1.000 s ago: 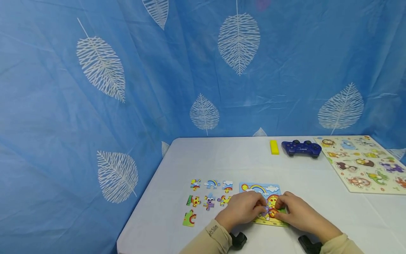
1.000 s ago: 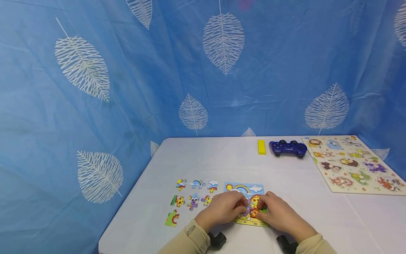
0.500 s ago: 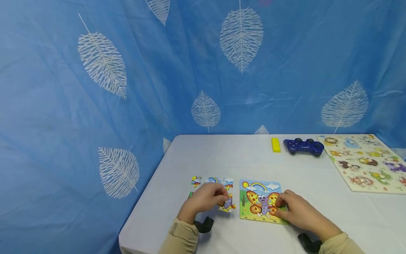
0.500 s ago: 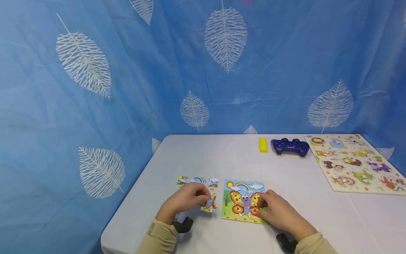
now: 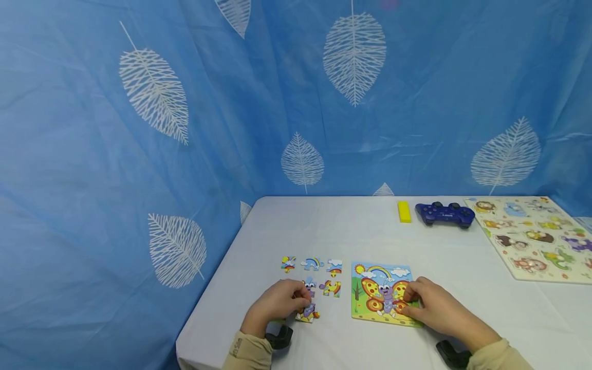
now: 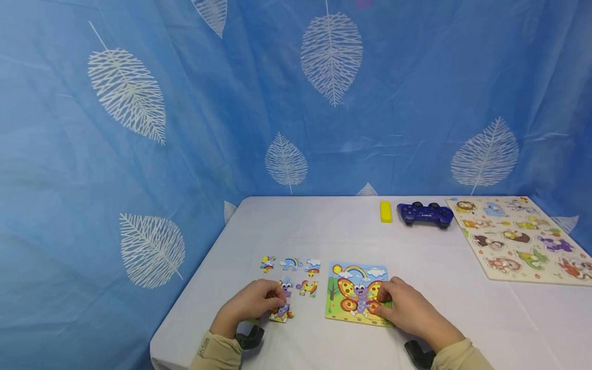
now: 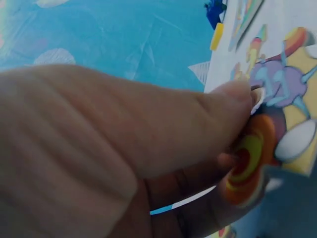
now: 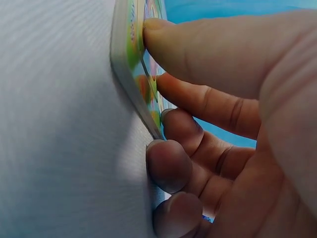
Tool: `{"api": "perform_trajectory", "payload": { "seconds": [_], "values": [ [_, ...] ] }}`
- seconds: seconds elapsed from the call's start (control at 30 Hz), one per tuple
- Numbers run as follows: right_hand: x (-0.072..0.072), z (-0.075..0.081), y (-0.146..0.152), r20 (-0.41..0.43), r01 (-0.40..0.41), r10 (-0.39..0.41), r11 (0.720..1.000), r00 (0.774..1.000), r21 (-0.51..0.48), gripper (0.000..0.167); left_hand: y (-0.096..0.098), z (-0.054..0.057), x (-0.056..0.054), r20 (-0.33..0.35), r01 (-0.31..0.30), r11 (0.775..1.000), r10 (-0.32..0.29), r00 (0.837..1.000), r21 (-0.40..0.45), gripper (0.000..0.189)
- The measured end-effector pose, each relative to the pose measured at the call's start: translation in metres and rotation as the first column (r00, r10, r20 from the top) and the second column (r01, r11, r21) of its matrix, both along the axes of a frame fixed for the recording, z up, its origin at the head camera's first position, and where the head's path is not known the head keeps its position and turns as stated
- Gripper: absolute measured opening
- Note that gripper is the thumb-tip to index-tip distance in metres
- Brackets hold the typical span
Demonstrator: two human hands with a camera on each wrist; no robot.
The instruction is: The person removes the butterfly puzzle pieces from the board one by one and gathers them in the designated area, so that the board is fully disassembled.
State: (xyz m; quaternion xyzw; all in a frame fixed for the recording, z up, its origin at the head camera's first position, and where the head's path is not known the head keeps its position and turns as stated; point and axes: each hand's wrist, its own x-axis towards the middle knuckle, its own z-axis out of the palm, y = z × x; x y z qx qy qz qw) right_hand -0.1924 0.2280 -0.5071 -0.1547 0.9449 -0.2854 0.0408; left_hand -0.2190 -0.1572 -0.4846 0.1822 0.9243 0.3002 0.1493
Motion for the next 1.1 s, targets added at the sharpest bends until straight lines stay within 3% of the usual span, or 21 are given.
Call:
{"api": "perform_trajectory", "payload": {
  "seconds": [0.13,0.37,0.7,0.93,1.03,1.1],
  "values": [
    [0.0,0.0,0.0,-0.012,0.001,-0.001,1.0,1.0,0.009,0.028,0.001,0.0,0.003,-0.022,-0.036,0.999,0.036,0.999,-0.037,0.012],
    [0.001,-0.002,0.001,-0.023,-0.005,0.006,1.0,1.0,0.007,0.028,0.006,0.0,0.007,0.001,-0.102,0.992,0.103,0.995,-0.079,0.022],
    [0.001,0.0,0.0,0.003,0.001,-0.001,1.0,1.0,0.011,0.028,0.009,-0.003,0.007,-0.051,-0.094,0.988,0.088,0.995,-0.121,0.019],
    [0.0,-0.001,0.0,0.009,0.008,-0.008,1.0,1.0,0.009,0.028,0.019,0.006,0.014,-0.179,-0.11,0.968,0.07,0.981,-0.227,0.026],
    [-0.001,-0.002,0.0,0.006,0.004,-0.004,1.0,1.0,0.01,0.028,0.032,0.013,0.016,-0.234,-0.119,0.962,0.06,0.97,-0.244,0.029],
    [-0.001,-0.002,0.0,0.014,0.011,-0.011,1.0,1.0,0.008,0.028,0.045,0.018,0.017,-0.248,-0.091,0.968,0.032,0.968,-0.233,0.031]
  ]
}}
